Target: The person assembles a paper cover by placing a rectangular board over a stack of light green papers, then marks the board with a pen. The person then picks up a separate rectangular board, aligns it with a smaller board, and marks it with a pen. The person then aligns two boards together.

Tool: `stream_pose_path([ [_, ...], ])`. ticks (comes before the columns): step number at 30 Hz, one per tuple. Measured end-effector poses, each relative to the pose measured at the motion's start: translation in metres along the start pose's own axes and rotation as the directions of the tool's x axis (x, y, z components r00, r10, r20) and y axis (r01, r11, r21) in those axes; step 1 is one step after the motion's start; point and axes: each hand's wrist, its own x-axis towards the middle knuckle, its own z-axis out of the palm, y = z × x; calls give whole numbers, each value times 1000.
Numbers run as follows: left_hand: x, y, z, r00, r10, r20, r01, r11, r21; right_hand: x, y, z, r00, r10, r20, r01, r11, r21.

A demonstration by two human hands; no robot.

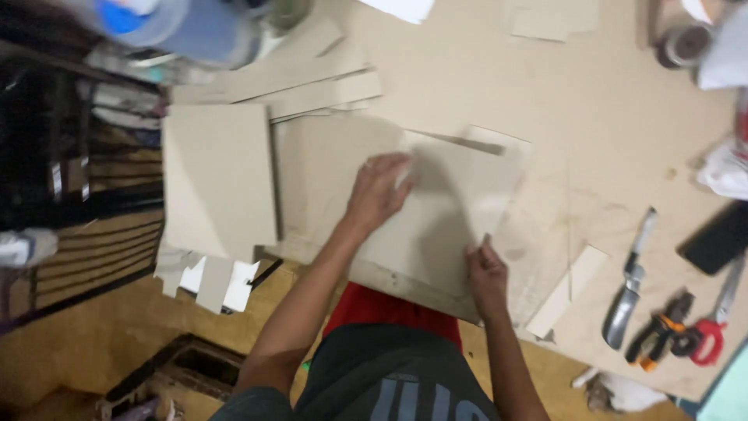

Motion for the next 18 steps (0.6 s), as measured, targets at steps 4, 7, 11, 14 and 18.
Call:
stream_pose_path([
  [4,-59,-15,-20,978,-186,95,177,980,94,49,61,-14,998,-24,-56,13,980,-198],
  [7,-99,-51,-21,945,-311,97,310,950,25,53,66,-14,994,-16,-106,-11,969,-248],
  [11,-104,-68,-40,905,-415,100,417,909,-6,61,81,-18,991,-68,-119,30,956,-293],
  [14,-96,-69,-53,843,-502,195,512,859,-3,75,83,-23,986,-99,-135,56,955,-293],
  [18,-103,-83,-67,940,-341,-22,341,940,21,59,38,-11,981,-173,-83,84,776,-625],
])
